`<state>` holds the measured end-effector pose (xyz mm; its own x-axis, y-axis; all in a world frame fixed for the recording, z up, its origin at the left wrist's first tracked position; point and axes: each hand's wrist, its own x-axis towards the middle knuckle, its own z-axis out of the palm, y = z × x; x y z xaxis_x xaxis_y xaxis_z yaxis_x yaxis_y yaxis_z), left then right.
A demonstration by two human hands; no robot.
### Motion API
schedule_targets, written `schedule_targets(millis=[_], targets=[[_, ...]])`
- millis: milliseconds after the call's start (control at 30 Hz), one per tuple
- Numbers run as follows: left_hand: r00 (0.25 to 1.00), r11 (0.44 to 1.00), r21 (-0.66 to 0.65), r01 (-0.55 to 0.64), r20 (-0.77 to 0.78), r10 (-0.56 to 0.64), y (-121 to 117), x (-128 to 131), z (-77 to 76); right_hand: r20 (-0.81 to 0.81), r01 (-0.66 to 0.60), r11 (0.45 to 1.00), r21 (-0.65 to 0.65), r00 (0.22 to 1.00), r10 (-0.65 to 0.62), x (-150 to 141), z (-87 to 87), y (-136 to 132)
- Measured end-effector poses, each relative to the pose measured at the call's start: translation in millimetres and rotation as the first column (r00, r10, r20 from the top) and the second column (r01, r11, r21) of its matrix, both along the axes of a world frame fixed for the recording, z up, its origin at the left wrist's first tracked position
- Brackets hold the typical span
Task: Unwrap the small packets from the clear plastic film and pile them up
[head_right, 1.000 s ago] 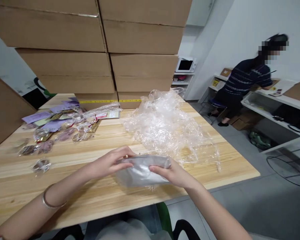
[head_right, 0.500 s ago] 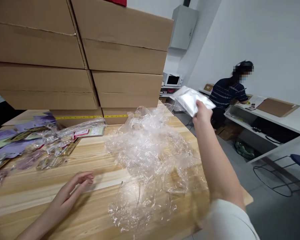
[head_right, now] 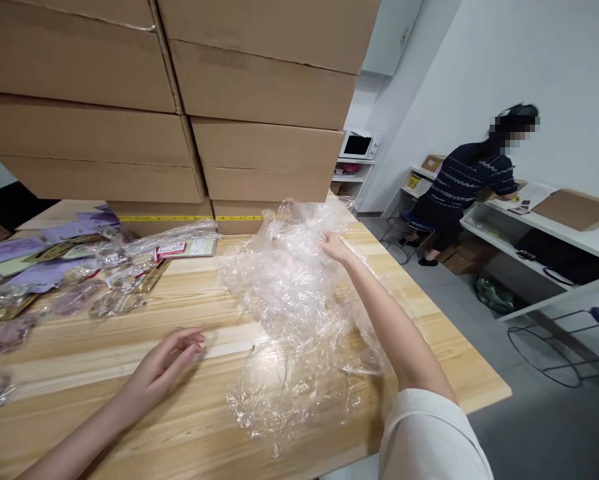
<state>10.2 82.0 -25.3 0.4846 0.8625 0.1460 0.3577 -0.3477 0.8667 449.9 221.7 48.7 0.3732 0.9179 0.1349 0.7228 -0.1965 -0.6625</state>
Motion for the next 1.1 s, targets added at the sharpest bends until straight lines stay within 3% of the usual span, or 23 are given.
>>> schedule_targets(millis=[100, 233, 333, 400, 467, 533, 600, 667, 767, 833, 933, 1000, 1033, 1100], targets=[[1.0, 1.0, 0.001, 0.021, 0.009, -0.021, -5, 1, 3.2, 0.07, 0.061, 0.998, 0.012, 0.996, -0.062, -22, 4.1, -7], [1.0, 1.0, 0.021, -0.005, 0.03, 0.004, -8, 3, 7.5, 0.145, 0.168, 0.973, 0.156, 0.971, -0.191, -41, 40.5, -19], [0.996, 0.999, -0.034, -0.025, 0.089, 0.028, -10, 5, 10.6, 0.203, 0.13, 0.874, 0.469, 0.947, -0.249, -67, 65.2, -32], [0.986, 0.995, -0.095, -0.039, 0.16, 0.053, -10, 7, 13.8, 0.293, -0.036, 0.774, 0.632, 0.936, -0.196, -92, 69.9, -44], [0.962, 0.986, -0.159, -0.05, 0.258, 0.09, -10, 7, 18.9, 0.454, -0.286, 0.711, 0.643, 0.89, -0.053, -117, 63.4, -56], [0.924, 0.974, -0.214, -0.071, 0.353, 0.145, -9, 6, 25.5, 0.62, -0.541, 0.655, 0.528, 0.772, 0.137, -137, 48.2, -67], [0.872, 0.958, -0.265, -0.112, 0.436, 0.223, -7, 4, 32.0, 0.685, -0.705, 0.593, 0.39, 0.652, 0.325, -149, 29.0, -76], [0.8, 0.927, -0.352, -0.131, 0.514, 0.308, -3, 3, 36.2, 0.651, -0.764, 0.554, 0.332, 0.61, 0.451, -155, 10.5, -84], [0.704, 0.848, -0.531, 0.006, 0.604, 0.373, 5, 2, 36.3, 0.588, -0.773, 0.534, 0.341, 0.619, 0.521, -161, -8.1, -98], [0.678, 0.804, -0.587, 0.095, 0.63, 0.38, 10, 3, 33.4, 0.591, -0.807, 0.5, 0.314, 0.579, 0.562, -167, -13.3, -110], [0.692, 0.817, -0.576, 0.029, 0.602, 0.399, 14, 3, 28.8, 0.605, -0.878, 0.417, 0.235, 0.468, 0.644, -180, -14.4, -129], [0.713, 0.829, -0.559, -0.036, 0.567, 0.413, 14, 0, 26.9, 0.569, -0.861, 0.453, 0.231, 0.497, 0.655, -185, -12.7, -134], [0.72, 0.831, -0.554, -0.052, 0.556, 0.416, 14, -2, 26.3, 0.531, -0.817, 0.515, 0.258, 0.566, 0.631, -184, -10.6, -134], [0.724, 0.833, -0.549, -0.074, 0.544, 0.423, 15, -5, 25.8, 0.404, -0.625, 0.693, 0.359, 0.773, 0.489, -172, -1.6, -125]])
